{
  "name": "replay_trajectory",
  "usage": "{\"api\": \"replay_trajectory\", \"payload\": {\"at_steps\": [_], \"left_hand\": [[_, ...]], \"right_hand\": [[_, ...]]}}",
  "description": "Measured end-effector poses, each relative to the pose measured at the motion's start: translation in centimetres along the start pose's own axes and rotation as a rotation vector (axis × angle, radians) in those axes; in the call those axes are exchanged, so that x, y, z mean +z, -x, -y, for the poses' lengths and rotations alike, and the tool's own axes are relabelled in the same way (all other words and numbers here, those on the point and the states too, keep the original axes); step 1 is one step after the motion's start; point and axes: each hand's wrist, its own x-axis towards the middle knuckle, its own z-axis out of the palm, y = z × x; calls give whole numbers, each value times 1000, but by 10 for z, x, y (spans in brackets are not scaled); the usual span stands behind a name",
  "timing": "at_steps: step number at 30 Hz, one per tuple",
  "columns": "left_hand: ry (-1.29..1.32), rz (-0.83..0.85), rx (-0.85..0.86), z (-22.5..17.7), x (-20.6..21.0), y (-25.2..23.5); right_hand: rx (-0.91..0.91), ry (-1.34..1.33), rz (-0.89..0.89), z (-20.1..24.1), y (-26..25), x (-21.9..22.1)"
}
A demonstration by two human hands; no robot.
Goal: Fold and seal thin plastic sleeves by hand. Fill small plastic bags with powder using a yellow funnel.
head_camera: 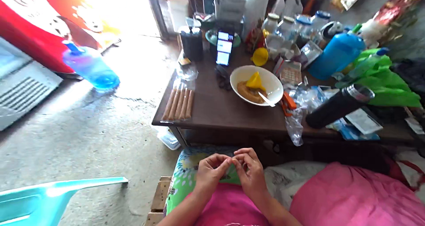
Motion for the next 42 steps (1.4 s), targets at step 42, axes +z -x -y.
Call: {"api": "replay_trajectory", "payload": {"at_steps": [42], "left_hand": [[-17,-14,38,3,3,12]], "right_hand": [[38,-66,-41,5,15,-3]]}}
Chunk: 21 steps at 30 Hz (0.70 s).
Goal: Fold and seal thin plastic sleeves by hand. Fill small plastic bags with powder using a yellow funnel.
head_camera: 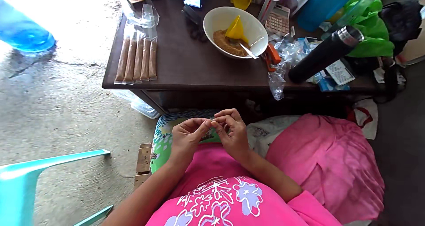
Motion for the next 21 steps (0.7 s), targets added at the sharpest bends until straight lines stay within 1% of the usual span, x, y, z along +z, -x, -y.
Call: {"api": "replay_trajectory", "payload": {"at_steps": [5,11,21], "left_hand": [[-6,-41,2,3,4,0],[31,-2,10,6,5,1],[70,13,-23,6,0,0]], "right_hand": [[42,-12,6,0,2,4],[175,-154,48,5,2,3],[106,-54,39,2,0,2]]}}
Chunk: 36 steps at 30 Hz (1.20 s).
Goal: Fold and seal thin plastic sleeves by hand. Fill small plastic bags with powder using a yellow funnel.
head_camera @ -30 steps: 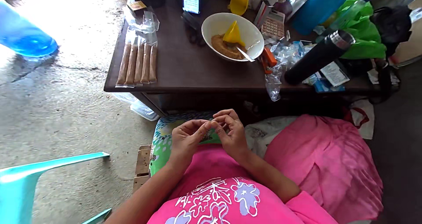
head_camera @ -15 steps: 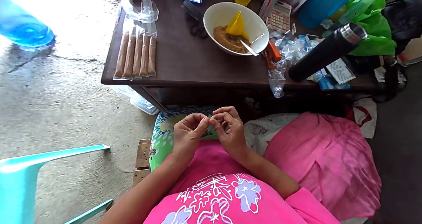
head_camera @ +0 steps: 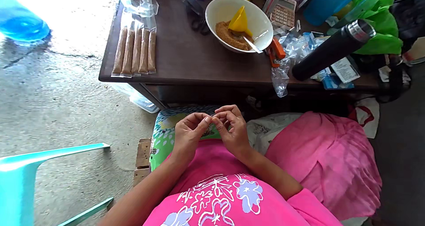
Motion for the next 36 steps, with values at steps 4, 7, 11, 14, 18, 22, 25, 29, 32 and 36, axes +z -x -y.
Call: {"api": "replay_trajectory", "payload": {"at_steps": [4,7,11,14,18,22,25,29,32,36], "left_hand": [[-25,-22,-17,1,0,-1],[-50,-31,-26,0,0,-1],[-94,-36,15,2,-1,-1],[-99,-17,39,4,0,-1],[-103,20,67,5,1,0],[-129,27,94,6,1,1],[-140,20,106,8,0,1],[-141,27,118,7,-1,1],[-143,35,139,8,-1,1],[-250,22,227,9,-1,1]], "right_hand": [[-32,95,19,-1,1,-1],[-57,144,20,-3,1,-1],[-98,198,20,-5,2,-1],[-98,204,28,-5,3,0],[-5,114,42,-2,3,-1],[31,55,38,0,4,-1],[16,49,7,0,3,-2],[6,21,-22,-1,3,-3],[23,7,-36,0,4,-2],[-70,51,-84,-2,5,1]]}}
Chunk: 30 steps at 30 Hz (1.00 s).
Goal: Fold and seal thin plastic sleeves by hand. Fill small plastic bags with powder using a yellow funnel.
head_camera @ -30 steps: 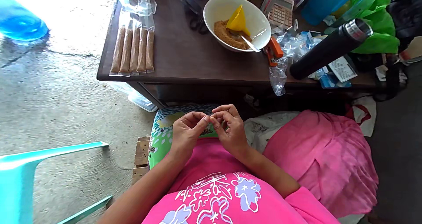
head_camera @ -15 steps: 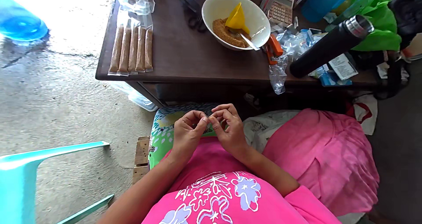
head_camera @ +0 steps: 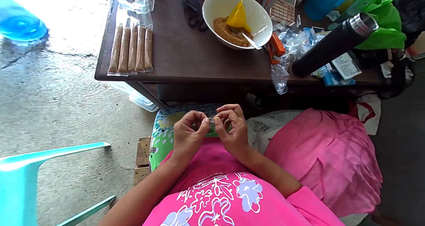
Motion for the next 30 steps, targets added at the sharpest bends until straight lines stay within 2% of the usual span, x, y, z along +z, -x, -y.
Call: {"api": "replay_trajectory", "payload": {"at_steps": [4,7,11,13,19,22,25,30], "left_hand": [[-49,-27,40,1,-4,-2],[-10,15,45,-1,-6,-2],[27,87,46,-3,-8,-1],[43,102,36,-4,-10,-2],[53,29,111,-4,-11,-5],[122,27,159,-1,-12,-8],[105,72,125,0,-12,-8],[26,29,181,5,-1,-7]], "right_hand": [[-184,-7,-78,-3,-3,-4],[-228,29,-6,-10,-9,-12],[5,-121,308,-21,-14,-25],[70,-256,368,-23,-14,-26],[91,-401,309,-19,-12,-21],[202,-465,228,-12,-11,-17],[302,-527,160,-10,-11,-14],[341,-564,130,-7,-9,-9]]}}
